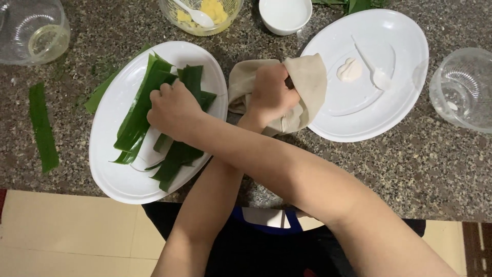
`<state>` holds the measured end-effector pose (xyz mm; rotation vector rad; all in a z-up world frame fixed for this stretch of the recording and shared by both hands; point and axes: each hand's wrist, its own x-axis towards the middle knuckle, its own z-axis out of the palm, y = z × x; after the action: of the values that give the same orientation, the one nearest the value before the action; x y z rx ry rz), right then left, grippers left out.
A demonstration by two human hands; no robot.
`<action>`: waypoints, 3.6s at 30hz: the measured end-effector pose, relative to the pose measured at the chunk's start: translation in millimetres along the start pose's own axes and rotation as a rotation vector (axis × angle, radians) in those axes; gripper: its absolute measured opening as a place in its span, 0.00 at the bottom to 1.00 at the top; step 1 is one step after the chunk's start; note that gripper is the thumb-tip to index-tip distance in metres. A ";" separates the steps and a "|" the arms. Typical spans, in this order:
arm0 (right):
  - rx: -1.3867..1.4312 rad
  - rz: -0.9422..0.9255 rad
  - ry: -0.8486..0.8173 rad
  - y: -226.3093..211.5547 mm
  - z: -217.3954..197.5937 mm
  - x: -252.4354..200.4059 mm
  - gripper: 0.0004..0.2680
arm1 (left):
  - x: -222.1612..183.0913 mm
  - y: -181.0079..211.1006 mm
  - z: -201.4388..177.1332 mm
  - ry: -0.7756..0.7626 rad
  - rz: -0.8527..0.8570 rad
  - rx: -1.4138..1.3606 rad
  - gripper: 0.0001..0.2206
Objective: The person cleans long green leaves with a cloth and then tears them into thin strips by hand.
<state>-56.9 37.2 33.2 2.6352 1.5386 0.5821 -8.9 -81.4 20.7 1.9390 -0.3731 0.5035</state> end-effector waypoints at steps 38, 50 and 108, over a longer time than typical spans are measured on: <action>0.249 0.105 0.863 166.9 -61.5 -202.8 0.04 | 0.8 -7.5 -19.8 -0.210 -0.051 -0.806 0.03; 0.714 0.365 0.632 159.5 -60.5 -198.2 0.04 | -10.9 11.0 -14.0 0.056 -0.093 -0.800 0.05; 1.224 0.955 1.295 231.0 -71.4 -246.4 0.06 | -4.6 17.2 -19.5 -0.340 -0.113 -0.129 0.06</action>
<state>3.5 -300.1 75.2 4.2643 0.2237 2.3985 -24.5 -70.3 38.9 1.9070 -0.4964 0.0715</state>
